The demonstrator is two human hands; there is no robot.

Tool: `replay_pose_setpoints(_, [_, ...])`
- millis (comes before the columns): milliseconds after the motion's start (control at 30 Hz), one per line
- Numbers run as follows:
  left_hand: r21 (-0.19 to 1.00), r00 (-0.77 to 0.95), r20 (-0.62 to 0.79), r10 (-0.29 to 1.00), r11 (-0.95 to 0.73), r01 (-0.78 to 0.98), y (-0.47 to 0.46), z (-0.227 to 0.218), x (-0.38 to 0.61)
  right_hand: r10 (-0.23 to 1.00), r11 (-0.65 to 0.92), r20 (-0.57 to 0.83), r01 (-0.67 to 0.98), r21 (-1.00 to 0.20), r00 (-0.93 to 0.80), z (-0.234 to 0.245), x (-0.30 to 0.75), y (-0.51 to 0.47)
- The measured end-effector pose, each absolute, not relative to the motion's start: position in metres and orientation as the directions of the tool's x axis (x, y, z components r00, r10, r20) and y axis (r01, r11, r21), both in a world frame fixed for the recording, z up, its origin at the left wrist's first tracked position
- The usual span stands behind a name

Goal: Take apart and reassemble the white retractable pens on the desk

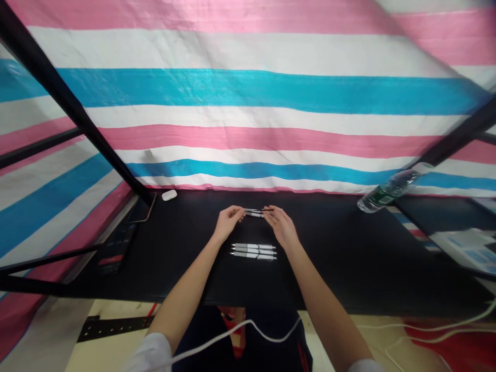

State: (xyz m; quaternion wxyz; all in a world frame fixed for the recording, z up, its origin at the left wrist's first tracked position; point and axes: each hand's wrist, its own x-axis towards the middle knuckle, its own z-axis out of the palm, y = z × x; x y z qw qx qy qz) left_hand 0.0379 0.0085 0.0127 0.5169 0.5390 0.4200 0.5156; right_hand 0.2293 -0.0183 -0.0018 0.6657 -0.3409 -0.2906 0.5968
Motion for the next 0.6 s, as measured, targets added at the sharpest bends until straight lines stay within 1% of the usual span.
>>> replay_pose_setpoints(167, [0.988,-0.015,0.082,0.997,-0.083,-0.128,0.016,0.009,0.028,0.985,0.062,-0.052,-0.621,-0.781,0.165,-0.012,0.24,-0.01])
replay_pose_setpoints(300, [0.981,-0.05,0.049,0.998,-0.058,-0.186,0.018,0.011,0.024,0.975,0.111,-0.034,-0.616,-0.78,0.218,-0.009,0.243,-0.011])
replay_pose_setpoints(467, [0.968,-0.035,0.084,0.996,-0.09,-0.236,0.018,0.012,0.026,0.968,0.128,-0.041,-0.627,-0.768,0.247,-0.002,0.242,-0.014])
replay_pose_setpoints(600, [0.969,0.043,0.108,0.993,-0.096,-0.227,0.016,0.008,0.031,0.98,0.106,-0.018,-0.598,-0.794,0.198,-0.001,0.237,-0.016])
